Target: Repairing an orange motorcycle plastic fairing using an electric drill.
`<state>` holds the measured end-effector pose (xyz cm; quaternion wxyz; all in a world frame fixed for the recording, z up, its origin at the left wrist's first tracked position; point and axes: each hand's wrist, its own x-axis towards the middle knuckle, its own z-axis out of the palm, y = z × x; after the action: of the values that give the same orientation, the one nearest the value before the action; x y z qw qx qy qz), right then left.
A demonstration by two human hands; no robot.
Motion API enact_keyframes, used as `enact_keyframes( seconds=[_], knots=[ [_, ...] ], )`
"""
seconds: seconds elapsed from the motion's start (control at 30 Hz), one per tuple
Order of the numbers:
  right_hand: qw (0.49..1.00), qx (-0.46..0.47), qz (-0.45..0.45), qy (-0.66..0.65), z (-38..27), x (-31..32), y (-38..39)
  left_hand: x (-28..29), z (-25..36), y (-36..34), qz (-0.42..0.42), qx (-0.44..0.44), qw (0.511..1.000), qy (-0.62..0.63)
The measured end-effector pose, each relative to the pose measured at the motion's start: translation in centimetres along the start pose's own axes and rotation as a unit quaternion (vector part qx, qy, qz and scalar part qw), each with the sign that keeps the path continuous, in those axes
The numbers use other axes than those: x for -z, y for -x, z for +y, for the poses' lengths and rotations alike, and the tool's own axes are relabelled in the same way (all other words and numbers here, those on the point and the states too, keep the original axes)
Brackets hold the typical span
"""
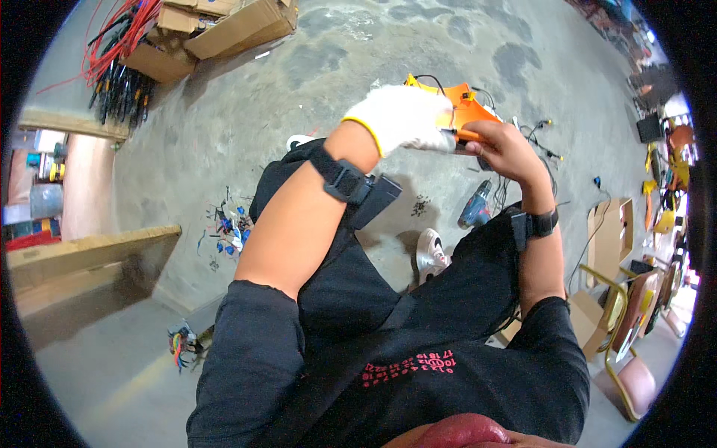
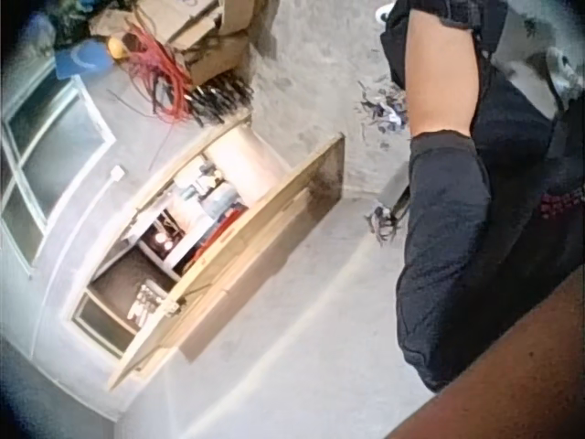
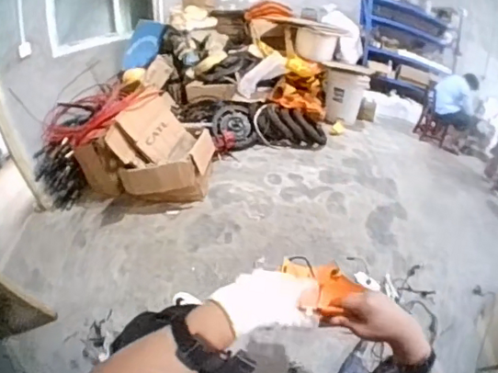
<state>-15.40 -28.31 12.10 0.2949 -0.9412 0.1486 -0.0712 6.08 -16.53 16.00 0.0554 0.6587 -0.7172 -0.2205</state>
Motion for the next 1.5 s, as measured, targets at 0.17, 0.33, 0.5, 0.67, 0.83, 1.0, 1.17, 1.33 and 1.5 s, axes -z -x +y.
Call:
enact_keyframes(
  seconds=[0.17, 0.33, 0.5, 0.67, 0.83, 1.0, 1.17, 1.33, 1.5],
  knots=[
    [0.985, 0.074, -0.030, 0.156, -3.4, 2.0, -2.5, -2.4, 0.3, -1.3, 0.042, -0.028, 0.998, 0.041],
    [0.950, 0.193, 0.020, 0.245, -4.1, 6.6, -8.6, -0.3, -1.3, -2.7, 0.207, 0.039, 0.970, 0.123],
    [0.859, 0.318, 0.146, 0.373, -6.4, 10.0, -13.6, 2.6, -2.6, -2.7, 0.310, 0.106, 0.934, 0.141],
    [0.755, 0.272, 0.561, -0.203, -0.9, 4.9, -19.7, 4.2, -5.3, -1.7, 0.412, 0.129, 0.842, 0.323],
    [0.899, -0.262, 0.331, -0.117, 17.9, -15.8, -18.1, 2.8, -4.9, -0.8, 0.554, 0.195, 0.538, 0.604],
    [0.913, -0.394, 0.104, -0.020, 24.3, -30.9, -10.3, 2.2, -5.8, 2.2, 0.554, 0.236, 0.699, 0.387],
    [0.903, -0.414, 0.101, -0.062, 23.8, -39.0, -10.5, 1.4, -8.4, 7.1, 0.489, 0.238, 0.820, 0.180],
    [0.908, -0.398, 0.113, 0.063, 31.2, -38.3, -9.4, 1.8, -9.7, 5.6, 0.519, 0.227, 0.746, 0.351],
    [0.850, -0.521, 0.043, -0.065, 20.3, -41.0, -12.2, 1.0, -11.7, 7.2, 0.512, 0.288, 0.657, 0.472]
  ],
)
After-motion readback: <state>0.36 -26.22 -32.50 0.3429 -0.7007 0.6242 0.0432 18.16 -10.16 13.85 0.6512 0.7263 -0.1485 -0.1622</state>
